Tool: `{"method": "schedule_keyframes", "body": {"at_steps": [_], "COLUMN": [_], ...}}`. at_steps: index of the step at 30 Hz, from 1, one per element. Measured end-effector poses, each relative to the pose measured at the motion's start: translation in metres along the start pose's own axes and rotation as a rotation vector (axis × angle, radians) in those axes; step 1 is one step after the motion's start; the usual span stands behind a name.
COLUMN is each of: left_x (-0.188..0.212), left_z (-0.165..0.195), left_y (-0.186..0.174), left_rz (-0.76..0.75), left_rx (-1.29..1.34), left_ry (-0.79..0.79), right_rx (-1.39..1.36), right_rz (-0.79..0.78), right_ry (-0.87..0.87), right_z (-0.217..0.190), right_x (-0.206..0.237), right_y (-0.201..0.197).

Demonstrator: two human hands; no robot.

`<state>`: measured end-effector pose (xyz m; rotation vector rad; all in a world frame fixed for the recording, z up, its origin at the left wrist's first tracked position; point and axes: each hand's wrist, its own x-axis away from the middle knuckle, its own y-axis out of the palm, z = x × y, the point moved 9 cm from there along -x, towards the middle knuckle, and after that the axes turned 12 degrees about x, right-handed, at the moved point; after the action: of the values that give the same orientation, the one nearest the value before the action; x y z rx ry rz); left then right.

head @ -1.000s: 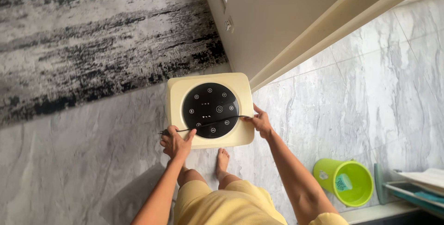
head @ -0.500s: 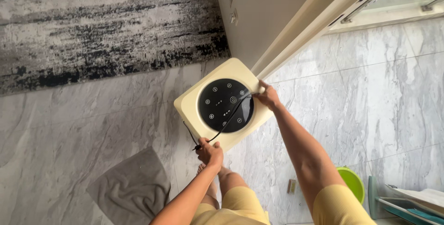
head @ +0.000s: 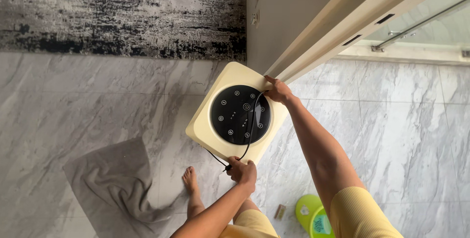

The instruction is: The person services a portable evaporative air cooler on the floor. They unplug and coil the power cord, remove the rear grille and honeycomb cooling pad, take out the water tank, remove the ice packs, empty old water from the tank, pour fresh water from a bucket using a cup, and place the ice packs back into the tank.

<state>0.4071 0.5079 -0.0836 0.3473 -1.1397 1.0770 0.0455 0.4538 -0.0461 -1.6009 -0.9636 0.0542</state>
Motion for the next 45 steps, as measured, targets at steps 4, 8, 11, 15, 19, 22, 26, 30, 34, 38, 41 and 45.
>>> {"method": "schedule_keyframes", "body": {"at_steps": [4, 8, 11, 15, 19, 22, 26, 30, 34, 38, 41, 45], "left_x": [0.022, 0.043, 0.057, 0.060, 0.049, 0.035, 0.029, 0.039, 0.016, -0.004, -0.019, -0.009], "left_z": [-0.017, -0.023, -0.029, -0.035, -0.045, -0.050, -0.030, 0.022, 0.112, 0.195, 0.225, 0.277], "left_y": [0.048, 0.097, 0.123, 0.140, 0.141, 0.126, 0.075, 0.015, -0.046, -0.090, -0.119, -0.145], "left_rz": [0.014, 0.007, 0.002, 0.016, -0.017, -0.196, -0.499, -0.759, -0.547, -0.225, -0.176, -0.398], "left_rx": [0.085, 0.158, 0.244, 0.313, 0.298, 0.278, 0.141, -0.132, -0.506, -0.870, -0.866, -0.534], "left_ry": [-0.026, -0.087, -0.140, -0.137, -0.113, -0.182, -0.327, -0.279, 0.158, 0.583, 0.611, 0.957], "right_rx": [0.095, 0.203, 0.266, 0.339, 0.402, 0.418, 0.479, 0.561, 0.001, -0.380, -0.655, -0.848], "right_rz": [-0.073, -0.113, -0.163, -0.179, -0.177, -0.144, 0.071, 0.036, 0.148, 0.176, 0.045, -0.124], "right_ry": [-0.066, -0.155, -0.159, -0.229, -0.285, -0.364, -0.501, -0.218, -0.493, -0.804, -0.943, -0.732], "right_z": [-0.001, -0.010, -0.011, -0.016, -0.011, -0.012, -0.038, -0.056, -0.127, -0.207, -0.262, -0.280], "right_x": [-0.014, -0.024, -0.027, -0.028, -0.033, -0.033, -0.018, -0.014, 0.000, 0.037, 0.077, 0.113], "right_y": [-0.011, -0.025, -0.029, -0.025, -0.018, -0.018, -0.042, -0.083, -0.151, -0.179, -0.156, -0.102]}}
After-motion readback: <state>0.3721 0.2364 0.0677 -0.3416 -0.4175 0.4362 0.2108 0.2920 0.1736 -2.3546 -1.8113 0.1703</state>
